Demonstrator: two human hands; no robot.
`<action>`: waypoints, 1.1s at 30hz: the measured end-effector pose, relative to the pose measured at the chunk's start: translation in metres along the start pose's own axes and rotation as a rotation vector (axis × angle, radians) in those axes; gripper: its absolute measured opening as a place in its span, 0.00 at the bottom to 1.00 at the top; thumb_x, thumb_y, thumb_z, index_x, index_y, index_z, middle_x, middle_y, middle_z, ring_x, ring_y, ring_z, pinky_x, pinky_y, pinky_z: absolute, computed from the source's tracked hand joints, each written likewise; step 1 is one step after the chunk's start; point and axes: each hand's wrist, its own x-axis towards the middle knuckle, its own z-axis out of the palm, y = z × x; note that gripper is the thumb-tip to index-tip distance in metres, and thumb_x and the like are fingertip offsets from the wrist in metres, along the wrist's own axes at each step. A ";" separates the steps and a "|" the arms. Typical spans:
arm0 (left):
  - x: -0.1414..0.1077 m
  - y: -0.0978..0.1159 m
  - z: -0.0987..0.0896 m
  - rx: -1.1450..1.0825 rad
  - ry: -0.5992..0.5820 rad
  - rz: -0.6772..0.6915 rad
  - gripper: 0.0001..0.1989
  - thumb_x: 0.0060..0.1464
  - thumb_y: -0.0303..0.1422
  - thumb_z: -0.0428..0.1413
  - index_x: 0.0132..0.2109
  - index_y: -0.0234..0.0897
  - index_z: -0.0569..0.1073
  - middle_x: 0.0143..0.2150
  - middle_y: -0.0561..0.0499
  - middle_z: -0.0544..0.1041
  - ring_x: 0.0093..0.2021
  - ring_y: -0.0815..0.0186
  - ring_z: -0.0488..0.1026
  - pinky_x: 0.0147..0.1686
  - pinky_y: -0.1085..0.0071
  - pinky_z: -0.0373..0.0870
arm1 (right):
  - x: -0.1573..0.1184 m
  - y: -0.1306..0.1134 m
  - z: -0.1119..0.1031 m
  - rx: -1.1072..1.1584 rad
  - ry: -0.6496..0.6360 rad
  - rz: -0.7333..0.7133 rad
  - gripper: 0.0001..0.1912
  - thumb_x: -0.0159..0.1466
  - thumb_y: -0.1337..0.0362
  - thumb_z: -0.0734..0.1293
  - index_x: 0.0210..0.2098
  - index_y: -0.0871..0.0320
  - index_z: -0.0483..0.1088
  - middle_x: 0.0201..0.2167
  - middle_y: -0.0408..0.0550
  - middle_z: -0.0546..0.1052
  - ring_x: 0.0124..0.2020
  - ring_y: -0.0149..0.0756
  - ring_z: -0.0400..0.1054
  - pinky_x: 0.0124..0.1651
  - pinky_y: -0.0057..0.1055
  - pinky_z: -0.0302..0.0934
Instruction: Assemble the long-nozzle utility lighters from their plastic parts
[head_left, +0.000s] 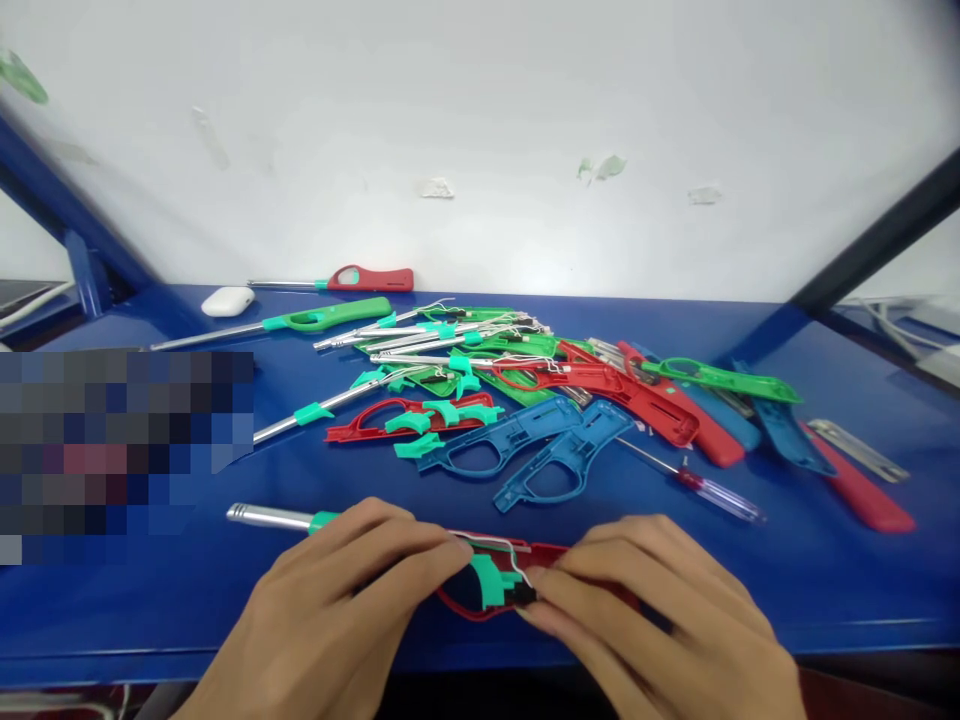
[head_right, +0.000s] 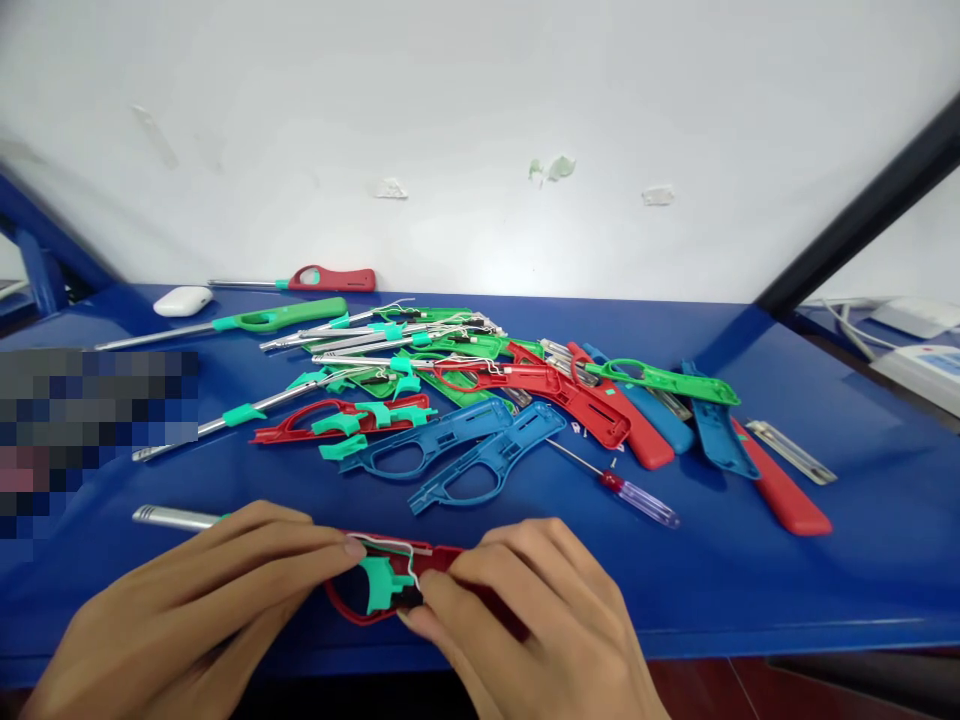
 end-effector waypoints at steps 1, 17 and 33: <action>0.000 0.001 0.001 0.010 0.002 -0.007 0.18 0.65 0.21 0.50 0.51 0.44 0.78 0.45 0.57 0.85 0.40 0.71 0.82 0.42 0.78 0.79 | 0.000 -0.001 0.001 -0.013 0.004 -0.009 0.12 0.75 0.61 0.68 0.36 0.53 0.80 0.29 0.38 0.82 0.27 0.28 0.75 0.35 0.28 0.68; -0.005 -0.010 0.004 0.026 -0.126 0.003 0.24 0.66 0.19 0.48 0.59 0.48 0.76 0.51 0.54 0.81 0.46 0.68 0.74 0.40 0.76 0.75 | -0.002 0.003 0.001 -0.043 -0.022 -0.054 0.08 0.74 0.62 0.69 0.42 0.52 0.82 0.33 0.36 0.83 0.31 0.28 0.76 0.38 0.29 0.67; -0.006 -0.005 0.007 0.010 -0.083 -0.004 0.20 0.68 0.18 0.49 0.57 0.43 0.75 0.49 0.53 0.76 0.46 0.69 0.69 0.42 0.75 0.71 | -0.008 0.001 0.006 -0.071 0.003 -0.033 0.10 0.75 0.64 0.67 0.43 0.53 0.82 0.34 0.36 0.83 0.31 0.29 0.73 0.39 0.32 0.63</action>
